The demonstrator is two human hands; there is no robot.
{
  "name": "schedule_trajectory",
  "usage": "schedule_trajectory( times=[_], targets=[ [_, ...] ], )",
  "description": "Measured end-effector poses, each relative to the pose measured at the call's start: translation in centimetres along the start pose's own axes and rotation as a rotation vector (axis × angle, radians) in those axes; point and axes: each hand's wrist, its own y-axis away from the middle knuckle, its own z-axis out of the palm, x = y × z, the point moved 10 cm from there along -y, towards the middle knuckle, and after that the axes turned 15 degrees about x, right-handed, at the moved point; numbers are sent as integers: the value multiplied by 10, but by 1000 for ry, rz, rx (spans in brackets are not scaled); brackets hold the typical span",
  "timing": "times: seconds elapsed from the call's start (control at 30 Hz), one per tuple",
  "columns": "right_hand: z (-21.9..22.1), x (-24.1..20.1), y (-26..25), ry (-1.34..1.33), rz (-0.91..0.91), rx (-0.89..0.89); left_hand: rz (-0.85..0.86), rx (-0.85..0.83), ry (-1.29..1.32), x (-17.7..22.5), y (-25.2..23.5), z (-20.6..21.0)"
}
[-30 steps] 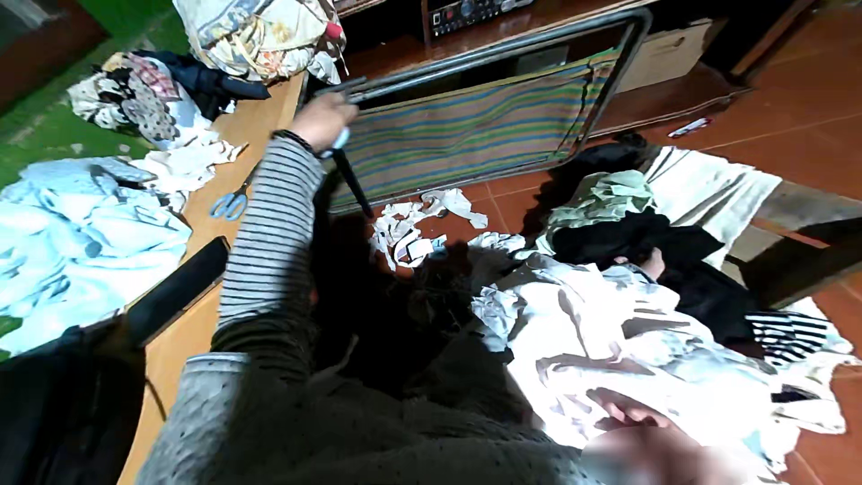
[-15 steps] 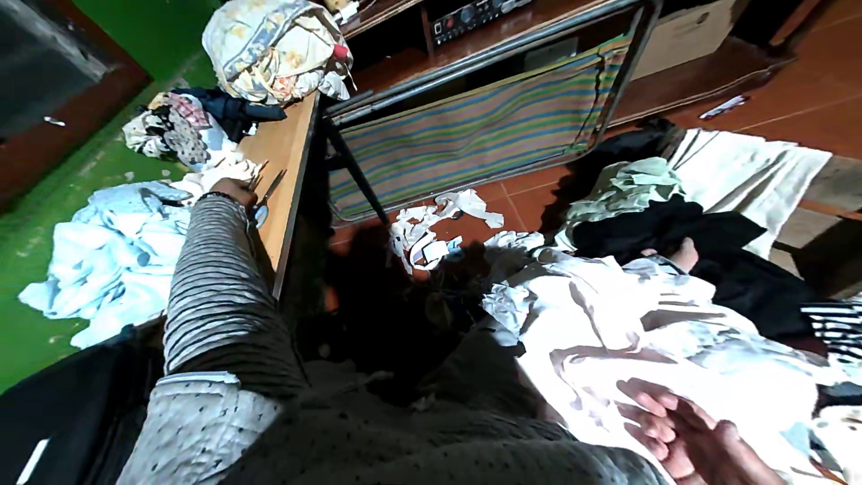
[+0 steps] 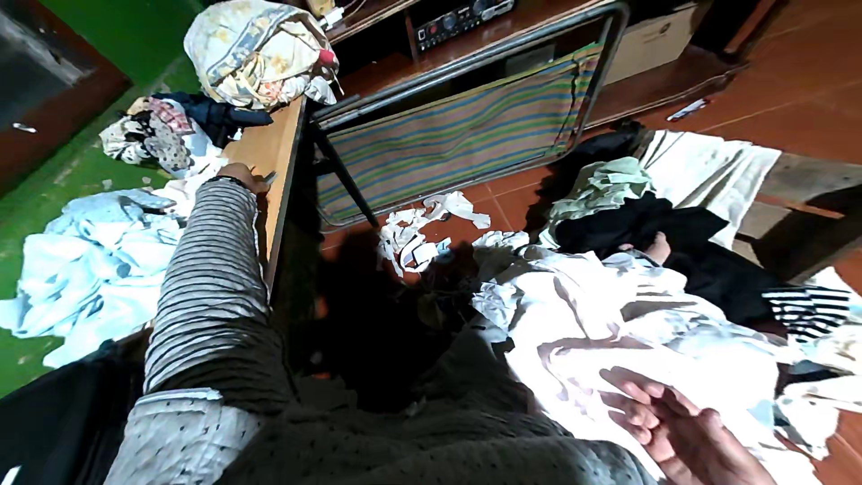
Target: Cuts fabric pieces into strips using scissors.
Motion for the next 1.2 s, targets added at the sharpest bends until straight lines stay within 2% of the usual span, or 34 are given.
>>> schedule_trajectory(
  times=[0.13,0.27,0.37,0.43,0.47,0.5,0.57,0.63,0.73,0.83,1.0,1.1,1.2],
  targets=[
    [-1,0,2,-20,-15,3,19,146,52,23,-3,-28],
    [-5,2,2,36,-35,19,151,279,365,83,19,-83],
    [-7,-10,6,-38,-122,118,329,232,621,152,54,-108],
    [10,-31,14,-255,-172,85,483,166,830,203,94,-117],
    [18,-45,19,-277,-229,60,566,112,943,228,119,-120],
    [20,-60,25,-193,-324,105,651,61,1038,252,146,-120],
    [21,-83,38,165,-511,229,833,-20,1217,295,206,-117],
    [29,-94,51,411,-624,207,950,-162,1419,329,269,-102],
    [44,-97,74,683,-829,310,924,-376,1640,368,349,-62],
    [56,-94,92,998,-1016,450,906,-478,1605,401,407,-23],
    [35,-87,99,1390,-1013,667,968,-665,1668,426,461,-9],
    [19,-85,103,1484,-937,817,969,-780,1671,430,471,-3],
    [6,-79,99,1456,-812,839,1032,-954,1679,430,483,7]
  ],
)
